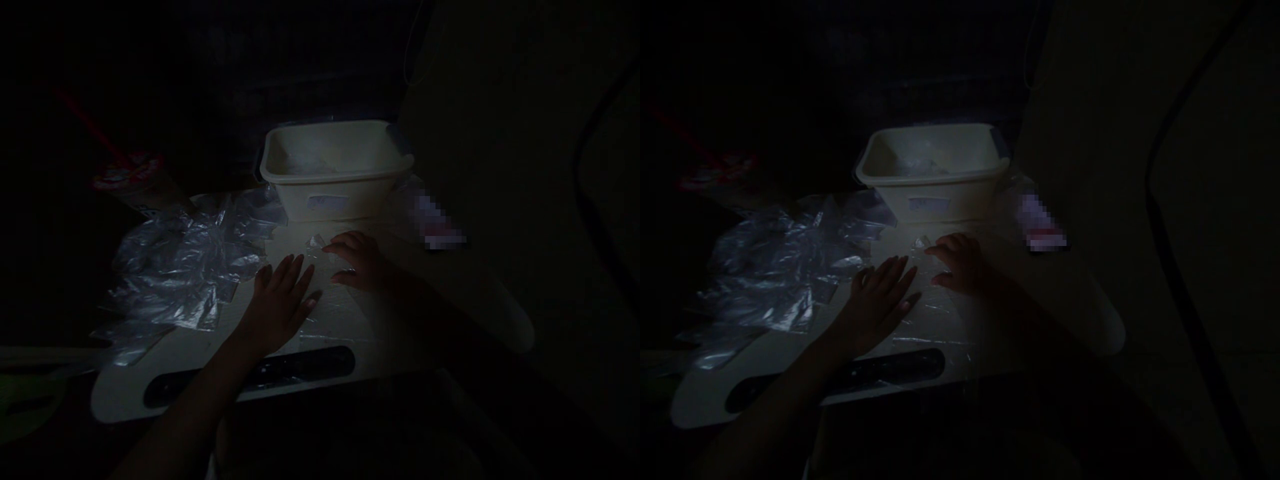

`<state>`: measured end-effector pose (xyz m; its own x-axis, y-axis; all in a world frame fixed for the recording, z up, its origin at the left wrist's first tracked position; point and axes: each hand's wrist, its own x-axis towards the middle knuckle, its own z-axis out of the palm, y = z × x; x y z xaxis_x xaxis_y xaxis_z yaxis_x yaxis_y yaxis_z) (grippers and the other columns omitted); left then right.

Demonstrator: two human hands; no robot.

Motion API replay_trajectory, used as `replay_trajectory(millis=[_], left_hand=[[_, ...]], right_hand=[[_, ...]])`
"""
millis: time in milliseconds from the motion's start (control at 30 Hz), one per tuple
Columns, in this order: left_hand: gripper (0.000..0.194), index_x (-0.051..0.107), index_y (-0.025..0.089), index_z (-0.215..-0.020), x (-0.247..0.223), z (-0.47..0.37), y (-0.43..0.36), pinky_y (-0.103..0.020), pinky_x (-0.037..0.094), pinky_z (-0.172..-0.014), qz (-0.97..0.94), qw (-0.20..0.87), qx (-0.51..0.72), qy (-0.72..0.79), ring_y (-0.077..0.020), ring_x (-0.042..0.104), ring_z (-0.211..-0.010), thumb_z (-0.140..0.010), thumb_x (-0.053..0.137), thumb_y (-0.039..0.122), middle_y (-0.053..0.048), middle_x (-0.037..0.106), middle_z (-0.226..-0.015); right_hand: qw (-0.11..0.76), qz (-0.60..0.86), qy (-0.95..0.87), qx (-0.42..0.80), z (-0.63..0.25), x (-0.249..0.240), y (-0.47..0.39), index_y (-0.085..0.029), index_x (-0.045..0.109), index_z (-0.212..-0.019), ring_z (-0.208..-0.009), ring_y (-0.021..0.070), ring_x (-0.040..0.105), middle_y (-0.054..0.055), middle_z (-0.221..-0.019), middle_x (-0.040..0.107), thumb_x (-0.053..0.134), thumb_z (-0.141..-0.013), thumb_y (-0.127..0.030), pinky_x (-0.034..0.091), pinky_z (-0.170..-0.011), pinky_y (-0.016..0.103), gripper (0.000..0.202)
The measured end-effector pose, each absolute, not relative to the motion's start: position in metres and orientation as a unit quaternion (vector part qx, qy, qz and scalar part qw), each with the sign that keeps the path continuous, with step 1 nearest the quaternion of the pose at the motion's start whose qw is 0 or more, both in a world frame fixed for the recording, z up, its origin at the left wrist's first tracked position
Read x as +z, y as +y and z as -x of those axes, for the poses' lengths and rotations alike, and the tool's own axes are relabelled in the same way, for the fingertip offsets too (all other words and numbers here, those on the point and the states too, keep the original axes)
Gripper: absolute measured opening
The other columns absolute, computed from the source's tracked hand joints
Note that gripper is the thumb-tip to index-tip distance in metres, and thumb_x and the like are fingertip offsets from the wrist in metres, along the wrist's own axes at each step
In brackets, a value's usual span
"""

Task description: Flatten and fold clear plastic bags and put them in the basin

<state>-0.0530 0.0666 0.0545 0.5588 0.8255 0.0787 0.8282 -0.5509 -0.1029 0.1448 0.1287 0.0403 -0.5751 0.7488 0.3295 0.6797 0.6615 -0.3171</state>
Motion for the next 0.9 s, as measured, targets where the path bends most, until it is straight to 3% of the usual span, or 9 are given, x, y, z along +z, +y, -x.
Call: replay_trajectory(millis=[800,900], left_hand=[[0.045,0.025,0.014,-0.126,0.0528,0.0544,0.0663,-0.048,0.015,-0.091,0.882,0.064,-0.022,-0.466,-0.0263,0.014,-0.122,-0.085,0.025,0.034,-0.014,0.02,-0.134],[0.045,0.024,0.014,-0.126,0.0512,0.0556,0.066,-0.048,0.014,-0.092,0.883,0.062,-0.028,-0.464,-0.0256,0.013,-0.123,-0.085,0.025,0.034,-0.013,0.02,-0.135]], right_hand=[[0.228,0.393,-0.887,0.084,-0.1451,0.038,0.1317,-0.018,0.052,-0.106,-0.097,0.0231,0.041,0.008,-0.105,0.051,0.057,-0.062,-0.051,0.03,-0.082,0.037,0.056],[0.258,0.39,-0.88,0.084,-0.1465,0.0399,0.1337,-0.017,0.054,-0.102,-0.096,0.0213,0.044,0.008,-0.102,0.053,0.053,-0.068,-0.046,0.031,-0.083,0.036,0.044]])
